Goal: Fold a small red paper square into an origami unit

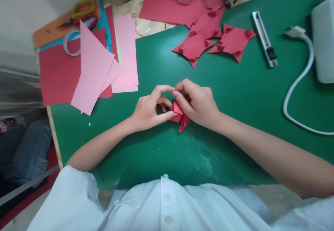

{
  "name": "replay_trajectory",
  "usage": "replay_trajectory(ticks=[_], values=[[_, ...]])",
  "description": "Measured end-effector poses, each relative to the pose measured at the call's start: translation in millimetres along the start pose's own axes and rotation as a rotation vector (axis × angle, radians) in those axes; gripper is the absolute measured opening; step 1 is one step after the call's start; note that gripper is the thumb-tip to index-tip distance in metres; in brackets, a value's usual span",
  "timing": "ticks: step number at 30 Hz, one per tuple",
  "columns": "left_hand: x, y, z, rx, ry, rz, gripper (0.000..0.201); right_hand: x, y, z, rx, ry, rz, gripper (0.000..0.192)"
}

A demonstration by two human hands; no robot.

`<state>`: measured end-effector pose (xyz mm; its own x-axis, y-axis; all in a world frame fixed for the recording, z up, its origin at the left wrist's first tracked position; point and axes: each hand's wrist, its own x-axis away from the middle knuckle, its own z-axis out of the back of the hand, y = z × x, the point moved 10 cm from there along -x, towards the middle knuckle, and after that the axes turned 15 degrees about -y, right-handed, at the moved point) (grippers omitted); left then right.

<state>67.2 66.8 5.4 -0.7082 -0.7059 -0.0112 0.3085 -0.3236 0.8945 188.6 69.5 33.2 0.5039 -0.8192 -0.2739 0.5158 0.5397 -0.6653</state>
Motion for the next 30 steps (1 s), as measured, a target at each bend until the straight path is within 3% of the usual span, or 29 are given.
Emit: replay_trajectory(ticks=[9, 18, 30], values=[[0, -3, -1.5, 0.024, -0.014, 0.002, 0.059, 0, -2, -1, 0.043, -0.006, 0.002, 0.013], [0, -1, 1.5, 0.055, -0.004, -0.081, 0.048, -1, -3, -1, 0.037, -0.022, 0.018, 0.014], [-2, -8, 5.8, 0.19, -0.02, 0.025, 0.026, 0, -10, -12, 0.194, -0.102, 0.106, 0.024]])
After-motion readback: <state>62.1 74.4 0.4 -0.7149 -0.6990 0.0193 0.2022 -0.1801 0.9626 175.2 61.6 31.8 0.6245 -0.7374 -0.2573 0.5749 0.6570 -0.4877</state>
